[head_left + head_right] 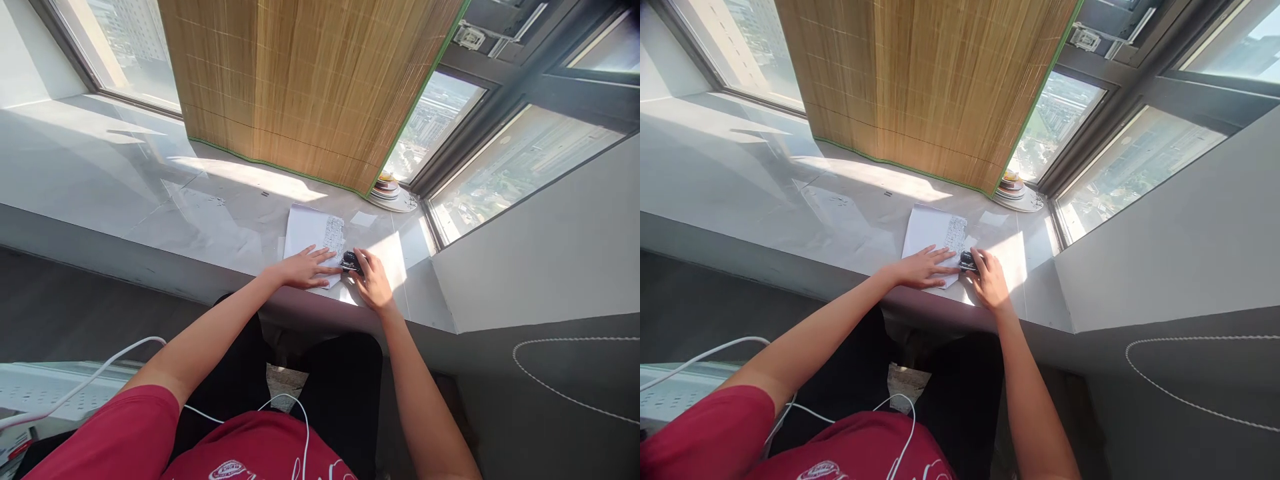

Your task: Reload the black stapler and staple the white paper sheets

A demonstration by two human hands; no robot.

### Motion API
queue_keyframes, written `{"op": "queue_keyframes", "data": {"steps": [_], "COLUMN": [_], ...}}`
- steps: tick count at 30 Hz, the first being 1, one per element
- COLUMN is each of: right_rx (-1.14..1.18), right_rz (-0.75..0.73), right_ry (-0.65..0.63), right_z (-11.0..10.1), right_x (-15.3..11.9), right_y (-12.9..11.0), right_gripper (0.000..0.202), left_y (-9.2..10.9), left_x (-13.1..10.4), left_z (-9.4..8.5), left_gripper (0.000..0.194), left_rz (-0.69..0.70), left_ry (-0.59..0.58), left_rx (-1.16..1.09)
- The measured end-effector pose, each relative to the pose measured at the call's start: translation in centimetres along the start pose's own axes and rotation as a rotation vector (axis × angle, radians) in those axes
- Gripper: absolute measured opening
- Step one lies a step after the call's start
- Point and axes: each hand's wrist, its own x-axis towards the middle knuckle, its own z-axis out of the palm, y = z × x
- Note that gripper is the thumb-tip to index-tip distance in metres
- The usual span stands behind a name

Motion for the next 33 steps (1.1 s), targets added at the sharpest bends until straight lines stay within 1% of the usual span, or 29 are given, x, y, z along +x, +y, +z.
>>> {"op": "queue_keyframes", "data": {"steps": [2,5,10,14,17,19,21,26,29,31,33], "right_rx": [-0.003,0.006,0.052,0.094,0.087,0.058,0.022,-0.032,0.028,0.054,0.061], "right_rz": [-0.021,-0.026,0.054,0.105,0.105,0.107,0.139,0.323,0.346,0.358,0.368], "right_ry": [-0.009,-0.001,0.063,0.053,0.043,0.060,0.127,0.409,0.488,0.506,0.541], "right_z": [0.0,0.1,1.6,2.5,2.5,2.3,2.2,2.7,2.9,2.8,2.6], "right_x": [0.1,0.4,1.1,1.9,2.1,1.9,1.5,0.8,0.8,1.0,1.5], "right_y": [0.0,-0.3,-2.4,-3.8,-3.8,-3.5,-2.9,-1.0,-0.3,-0.3,-0.6], "right_gripper": [0.064,0.063,0.057,0.054,0.056,0.056,0.054,0.049,0.040,0.031,0.029], "left_y": [0.1,0.1,0.2,0.1,-0.1,-0.2,-0.3,-0.4,-0.5,-0.7,-0.9], "left_x": [0.0,0.0,0.0,0.0,-0.1,-0.1,-0.1,0.1,0.3,0.3,0.1], "left_z": [-0.1,-0.2,-0.3,-0.2,-0.1,-0.1,0.0,0.2,0.2,0.0,-0.4], "left_gripper": [0.055,0.056,0.056,0.052,0.050,0.052,0.056,0.058,0.058,0.055,0.049], "left_rz": [-0.002,-0.014,-0.037,0.003,0.015,0.006,-0.016,-0.081,-0.096,-0.077,-0.056], "left_ry": [-0.014,0.003,-0.011,0.028,0.058,0.067,0.059,0.019,0.012,0.041,0.144], "left_rx": [-0.005,-0.012,-0.005,0.004,-0.006,-0.013,-0.013,0.035,0.050,0.032,-0.019]}}
